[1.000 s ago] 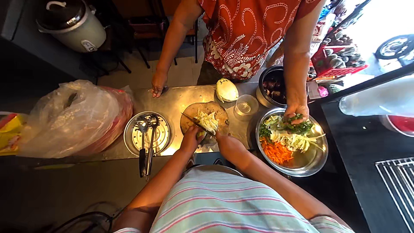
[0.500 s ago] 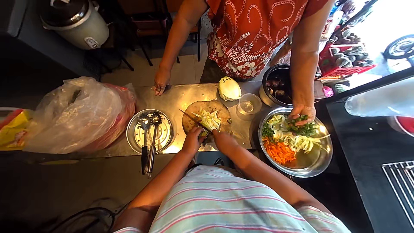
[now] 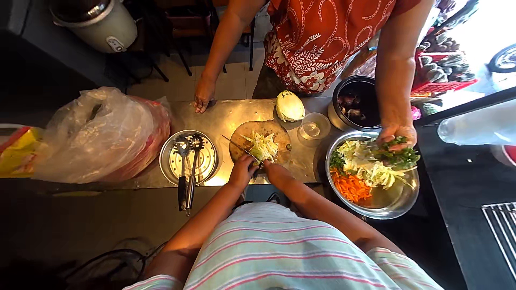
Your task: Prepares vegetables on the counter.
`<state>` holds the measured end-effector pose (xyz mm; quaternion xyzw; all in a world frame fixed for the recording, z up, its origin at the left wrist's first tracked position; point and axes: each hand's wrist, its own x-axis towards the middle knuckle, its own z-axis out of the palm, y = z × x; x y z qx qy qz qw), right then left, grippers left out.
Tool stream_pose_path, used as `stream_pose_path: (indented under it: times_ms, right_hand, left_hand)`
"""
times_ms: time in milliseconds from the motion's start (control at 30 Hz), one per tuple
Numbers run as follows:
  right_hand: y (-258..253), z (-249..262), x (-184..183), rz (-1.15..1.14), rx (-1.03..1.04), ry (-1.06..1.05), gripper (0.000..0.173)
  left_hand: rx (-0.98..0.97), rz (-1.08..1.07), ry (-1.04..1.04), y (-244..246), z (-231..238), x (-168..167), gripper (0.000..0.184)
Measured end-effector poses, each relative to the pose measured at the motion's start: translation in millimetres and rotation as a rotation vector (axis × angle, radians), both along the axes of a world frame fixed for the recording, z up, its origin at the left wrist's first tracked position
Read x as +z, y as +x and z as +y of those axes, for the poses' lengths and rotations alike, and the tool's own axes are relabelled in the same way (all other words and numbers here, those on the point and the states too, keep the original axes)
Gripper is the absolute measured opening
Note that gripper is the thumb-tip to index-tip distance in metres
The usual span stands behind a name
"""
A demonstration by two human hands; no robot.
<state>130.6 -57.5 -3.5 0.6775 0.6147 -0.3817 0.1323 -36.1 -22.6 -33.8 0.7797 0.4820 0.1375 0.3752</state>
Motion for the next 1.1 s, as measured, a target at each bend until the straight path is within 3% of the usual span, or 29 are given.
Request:
stream_pose_path:
  times_ms: [133,233,367,533,600,767,833,967,1100]
  right_hand:
    - [3,-4,60,-0.053,0.012,0.016,0.035]
    - [1,-17,85,-0.105,0.020,0.015,0.036]
    - [-2,-19,66,-0.128,0.016,-0.025,0.038]
    - [-6,-6,-2,-0.035,-0.006,-0.027,0.044]
    - [-5,0,1,-0.012,0.014,-0.015,0.041]
    - [-3,-4,72,-0.089,0.059,0.011,0.033]
    - [-3,-12,83,-0.115,0.072,0.012,0.034]
    - [-1,-21,64,-0.098,0.037,-0.038,0.036]
    - [-5,-19,19,-0.052,0.004,-0.030,0.038]
  left_hand:
    - [0.024,-0.005,-0.013,-1,0,2,0.030]
    - [0.025,-0.015,-0.001,-1,-4,-5,0.027]
    - [0.026,-0.024,0.006,2,-5,-7,0.026]
    - [0.019,-0.054,0.057,-1,-9,-18,0.022]
    - [0.009,-0.067,0.071,-3,-10,-21,0.022]
    - [0.010,-0.055,0.070,-7,-12,-17,0.025]
    - [0.027,-0.067,0.093,-7,-13,-22,0.024]
    - [0.020,-0.044,0.064,-8,-10,-30,0.030]
    - [0.029,-0.052,0.068,-8,-11,-32,0.026]
